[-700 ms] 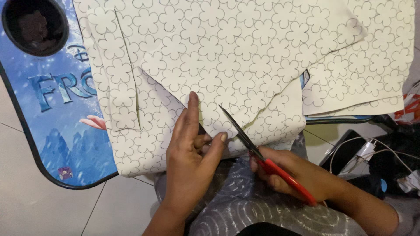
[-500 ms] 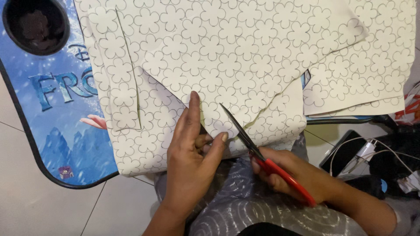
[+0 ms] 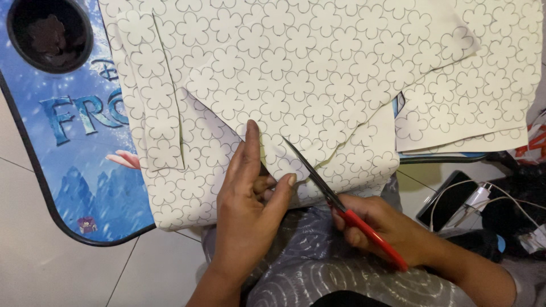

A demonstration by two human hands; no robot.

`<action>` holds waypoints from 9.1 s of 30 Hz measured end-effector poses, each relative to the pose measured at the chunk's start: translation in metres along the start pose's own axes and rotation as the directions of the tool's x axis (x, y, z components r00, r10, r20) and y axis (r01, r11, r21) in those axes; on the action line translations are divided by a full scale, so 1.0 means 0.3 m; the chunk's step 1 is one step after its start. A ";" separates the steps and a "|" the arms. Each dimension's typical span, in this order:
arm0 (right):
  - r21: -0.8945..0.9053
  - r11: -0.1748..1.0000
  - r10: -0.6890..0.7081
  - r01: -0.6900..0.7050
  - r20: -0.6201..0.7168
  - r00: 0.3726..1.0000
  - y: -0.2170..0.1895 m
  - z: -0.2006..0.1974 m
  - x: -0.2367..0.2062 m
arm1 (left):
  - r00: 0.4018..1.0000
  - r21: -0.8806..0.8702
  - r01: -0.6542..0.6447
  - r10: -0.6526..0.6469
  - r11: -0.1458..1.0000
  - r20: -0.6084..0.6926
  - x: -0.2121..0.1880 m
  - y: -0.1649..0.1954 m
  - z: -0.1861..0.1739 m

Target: The person uses red-handled scissors to cut a stack of white paper sheets printed with a repeating flower pattern. They hold the stack with the left hand and cut along the edges, separating individual sheets and trimming them into smaller pieces.

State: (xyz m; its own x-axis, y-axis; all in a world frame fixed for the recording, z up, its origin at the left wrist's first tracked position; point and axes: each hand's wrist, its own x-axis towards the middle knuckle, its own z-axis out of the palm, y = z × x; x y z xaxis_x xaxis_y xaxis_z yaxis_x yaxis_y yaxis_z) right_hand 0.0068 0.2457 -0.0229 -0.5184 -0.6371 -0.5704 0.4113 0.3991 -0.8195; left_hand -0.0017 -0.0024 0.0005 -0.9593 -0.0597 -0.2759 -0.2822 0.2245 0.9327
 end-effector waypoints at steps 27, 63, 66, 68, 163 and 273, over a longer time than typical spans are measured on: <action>-0.048 0.996 0.068 -0.070 -0.028 0.997 0.013 -0.004 -0.006 | 0.999 -0.013 0.032 -0.032 0.999 0.010 -0.003 -0.004 0.000; 0.238 0.969 -0.079 0.062 0.064 0.995 -0.019 0.059 0.033 | 0.996 0.077 -0.083 0.085 0.994 -0.017 -0.008 -0.030 0.000; 0.254 0.965 -0.071 0.061 0.032 0.997 -0.010 0.067 0.027 | 0.997 0.058 -0.075 0.077 0.995 -0.020 -0.008 -0.032 -0.001; 0.248 0.967 -0.064 0.055 0.028 0.998 -0.005 0.068 0.028 | 0.997 0.052 -0.073 0.074 0.996 -0.016 -0.007 -0.034 0.001; -0.090 0.980 0.181 -0.175 0.060 0.982 -0.045 -0.006 0.082 | 0.999 -0.105 0.009 -0.004 0.994 0.046 -0.008 -0.034 -0.085; 0.013 0.998 -0.059 0.058 0.056 0.997 -0.073 0.064 0.166 | 0.931 -0.102 -0.335 0.313 0.937 -0.186 -0.044 -0.126 -0.073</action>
State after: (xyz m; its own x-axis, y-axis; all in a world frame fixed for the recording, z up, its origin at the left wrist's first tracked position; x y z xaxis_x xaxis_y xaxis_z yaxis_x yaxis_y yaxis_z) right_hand -0.0137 0.1925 -0.0323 -0.4988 -0.6957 -0.5170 0.3900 0.3525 -0.8507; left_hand 0.0215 -0.0315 -0.0260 -0.9829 -0.1665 0.0781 0.0564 0.1312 0.9898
